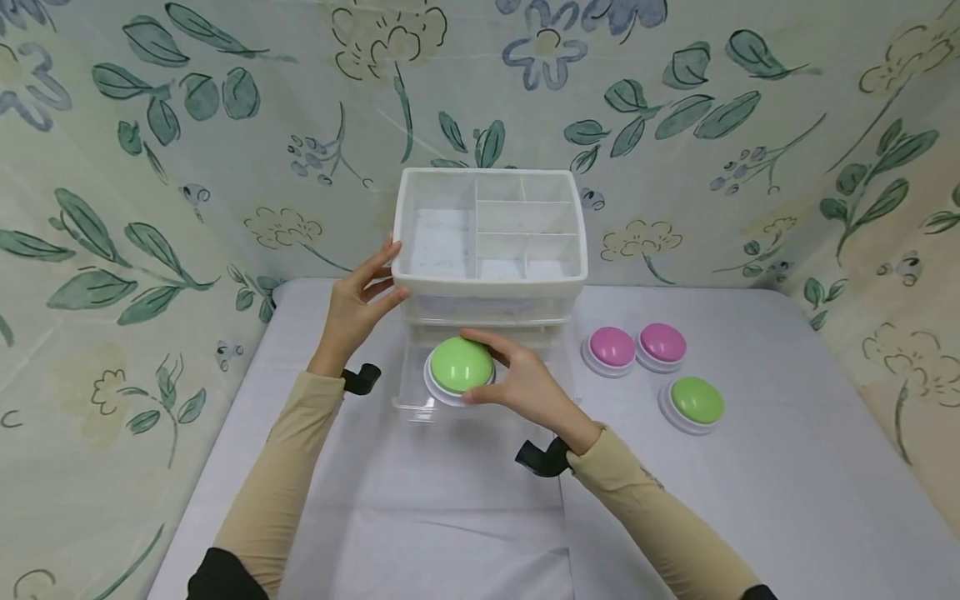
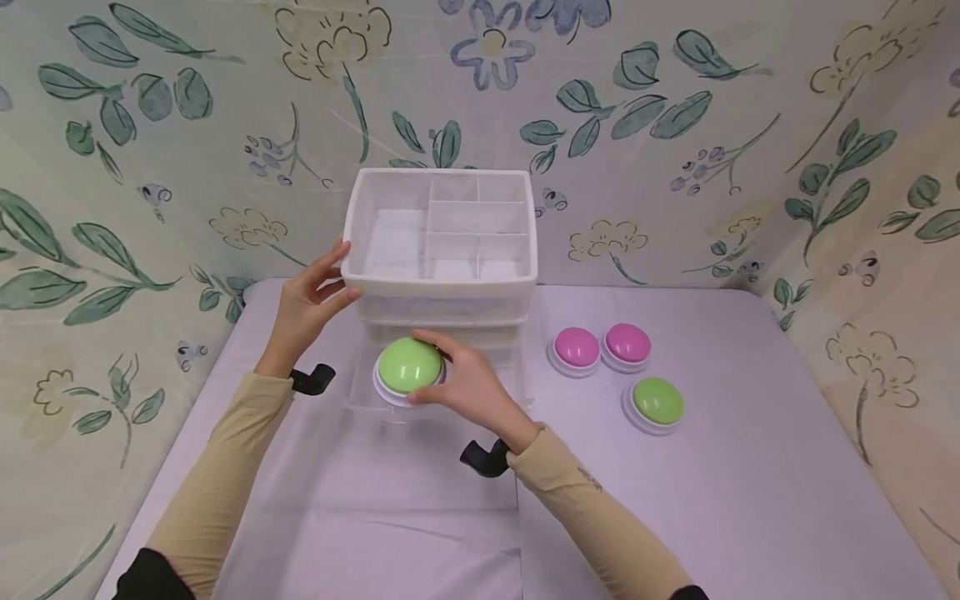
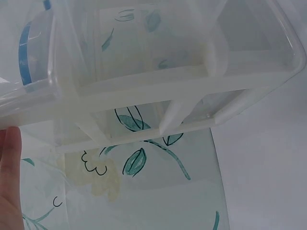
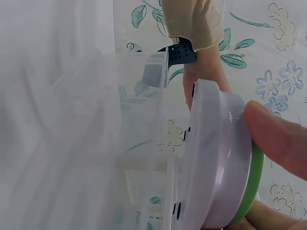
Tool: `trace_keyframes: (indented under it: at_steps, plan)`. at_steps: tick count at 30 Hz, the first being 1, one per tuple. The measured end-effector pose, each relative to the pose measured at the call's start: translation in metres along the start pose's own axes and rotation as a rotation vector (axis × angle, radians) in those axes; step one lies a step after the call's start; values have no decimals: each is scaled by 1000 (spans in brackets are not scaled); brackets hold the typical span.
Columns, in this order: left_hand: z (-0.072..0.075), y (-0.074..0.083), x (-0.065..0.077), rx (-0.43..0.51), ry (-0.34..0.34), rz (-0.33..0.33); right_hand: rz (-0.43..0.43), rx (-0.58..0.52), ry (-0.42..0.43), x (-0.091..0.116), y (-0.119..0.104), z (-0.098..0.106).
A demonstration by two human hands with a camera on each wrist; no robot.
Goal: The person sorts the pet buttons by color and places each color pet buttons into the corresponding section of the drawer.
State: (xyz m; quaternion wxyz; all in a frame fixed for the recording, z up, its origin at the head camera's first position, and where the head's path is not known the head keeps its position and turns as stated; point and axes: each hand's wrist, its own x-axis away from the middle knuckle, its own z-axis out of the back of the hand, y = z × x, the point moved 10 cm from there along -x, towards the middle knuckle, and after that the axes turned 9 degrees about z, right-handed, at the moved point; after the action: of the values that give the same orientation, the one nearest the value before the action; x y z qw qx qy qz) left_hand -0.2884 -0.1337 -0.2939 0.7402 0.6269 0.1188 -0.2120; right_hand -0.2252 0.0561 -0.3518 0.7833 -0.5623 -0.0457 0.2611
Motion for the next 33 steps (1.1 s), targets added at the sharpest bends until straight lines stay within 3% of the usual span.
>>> trace_keyframes:
  at_steps: [33]
  plan:
    - [0,-1,1,-12,5,4,5,157,-9,-21,12,-27]
